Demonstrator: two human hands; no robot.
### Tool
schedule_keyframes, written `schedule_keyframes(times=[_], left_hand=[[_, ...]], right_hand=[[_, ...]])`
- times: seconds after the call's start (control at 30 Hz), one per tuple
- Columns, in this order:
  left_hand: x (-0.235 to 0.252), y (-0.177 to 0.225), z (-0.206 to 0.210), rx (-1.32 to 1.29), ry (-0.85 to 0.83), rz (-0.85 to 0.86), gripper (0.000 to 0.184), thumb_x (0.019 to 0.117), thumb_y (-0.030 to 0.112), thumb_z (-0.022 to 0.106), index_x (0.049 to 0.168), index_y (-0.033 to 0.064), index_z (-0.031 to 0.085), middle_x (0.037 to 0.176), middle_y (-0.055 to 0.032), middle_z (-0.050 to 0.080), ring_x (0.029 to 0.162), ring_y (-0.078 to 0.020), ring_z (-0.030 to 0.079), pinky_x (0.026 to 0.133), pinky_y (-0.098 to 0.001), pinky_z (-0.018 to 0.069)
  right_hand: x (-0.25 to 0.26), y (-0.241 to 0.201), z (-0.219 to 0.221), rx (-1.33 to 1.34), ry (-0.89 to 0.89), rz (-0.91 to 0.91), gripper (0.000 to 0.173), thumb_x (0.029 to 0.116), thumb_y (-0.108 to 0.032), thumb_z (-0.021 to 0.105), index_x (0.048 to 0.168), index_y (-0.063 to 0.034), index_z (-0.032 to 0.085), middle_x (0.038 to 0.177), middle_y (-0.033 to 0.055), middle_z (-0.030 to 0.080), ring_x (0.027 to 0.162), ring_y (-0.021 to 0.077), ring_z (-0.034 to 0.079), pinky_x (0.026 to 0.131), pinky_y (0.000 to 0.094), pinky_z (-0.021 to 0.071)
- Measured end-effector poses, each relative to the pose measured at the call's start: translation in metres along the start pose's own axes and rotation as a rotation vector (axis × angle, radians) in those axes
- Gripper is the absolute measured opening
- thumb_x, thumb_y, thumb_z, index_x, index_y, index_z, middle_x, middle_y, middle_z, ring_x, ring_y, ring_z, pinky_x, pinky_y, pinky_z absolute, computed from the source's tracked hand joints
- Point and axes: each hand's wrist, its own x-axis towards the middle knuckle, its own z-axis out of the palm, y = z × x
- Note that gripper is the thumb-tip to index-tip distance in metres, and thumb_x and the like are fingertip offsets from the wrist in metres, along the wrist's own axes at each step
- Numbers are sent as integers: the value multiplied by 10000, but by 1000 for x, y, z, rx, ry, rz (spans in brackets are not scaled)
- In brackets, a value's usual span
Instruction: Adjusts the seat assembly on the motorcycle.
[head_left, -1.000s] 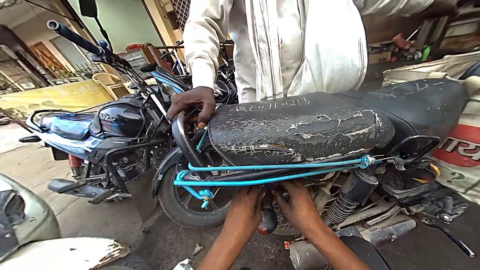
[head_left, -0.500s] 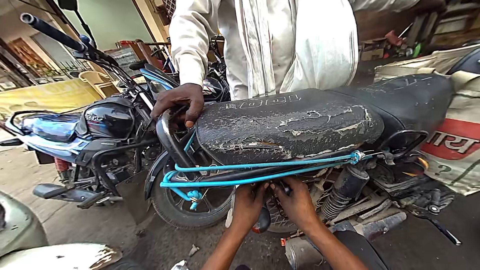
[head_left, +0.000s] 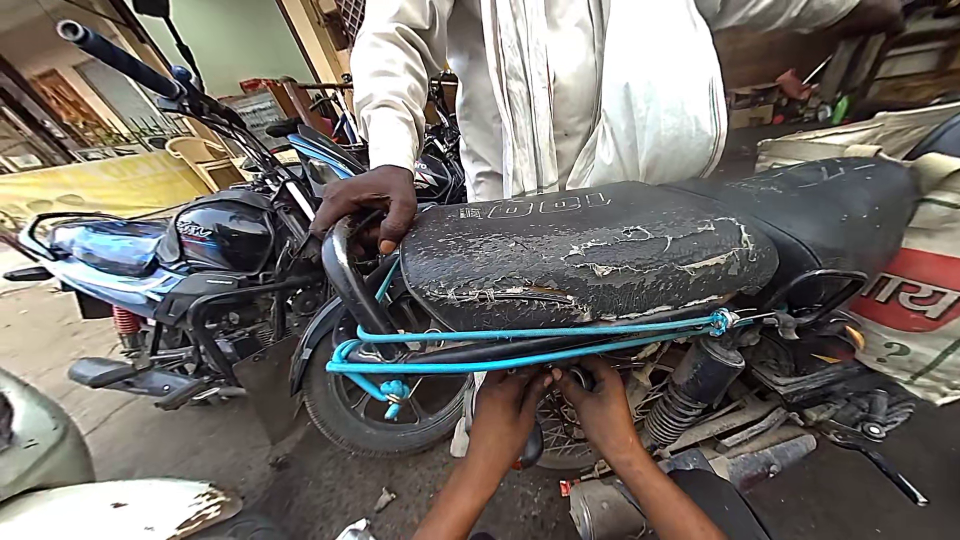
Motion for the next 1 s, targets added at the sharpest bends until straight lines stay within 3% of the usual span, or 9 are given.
schedule_keyframes(times=[0.17,0.3,0.4,0.53,0.63,0.7,0.8,0.87,1.0], left_hand=[[2,8,3,60,-6,-25,198,966,285,679,1044,162,812,1028,4,753,999,-109,700,913,-342,581],[0,10,14,121,160,54,218,959,208,607,978,141,814,1016,-38,746,1032,-191,690,941,-410,561],[0,9,21,-61,168,-44,213,977,195,609,948,112,803,959,-13,739,983,-125,683,925,-352,556],[4,9,14,-208,116,-192,224,1019,209,581,952,90,759,839,20,720,792,-50,685,765,-263,587],[5,4,14,-79,71,-124,253,1016,201,563,936,75,768,866,-13,730,850,-90,695,835,-312,577],[6,-2,14,13,51,-20,256,1004,171,560,943,65,785,908,-49,753,918,-148,716,894,-364,575],[6,-9,15,74,-6,100,257,1019,143,535,1051,68,779,1031,-72,762,1034,-208,717,967,-417,568],[6,-8,15,99,-20,129,245,1003,101,531,1087,51,755,1037,-92,753,1030,-227,718,954,-426,577],[9,-7,13,146,-29,172,207,1015,192,578,1072,55,722,986,-90,739,970,-232,723,904,-413,594]], right_hand=[[0,1,-1,99,-16,41,100,926,-57,723,1025,-51,740,917,81,729,826,181,697,754,324,590],[0,14,4,-122,-12,3,108,941,-116,712,1042,-83,722,911,22,723,833,111,683,779,298,577],[-3,23,9,-175,-52,-11,109,958,-124,672,1047,-78,716,915,10,719,843,89,680,797,279,575],[-2,25,13,-135,-85,-6,123,972,-122,653,1062,-64,713,941,20,718,864,91,679,810,268,571],[-4,22,12,-220,-74,-11,151,959,-153,661,1074,-77,723,956,12,721,877,80,677,825,265,566],[-8,10,7,-368,28,-87,197,942,-214,674,1078,-90,744,969,22,722,881,106,682,832,305,575],[-7,-9,0,-491,116,-240,238,949,-323,683,1034,-117,766,910,3,731,827,105,693,791,327,600],[-3,-19,0,-530,36,-195,263,952,-382,688,1039,-150,777,925,-14,737,877,112,697,844,366,590],[7,-28,3,-529,-20,-79,189,943,-298,720,1026,-139,781,937,8,744,905,122,702,869,372,580]])
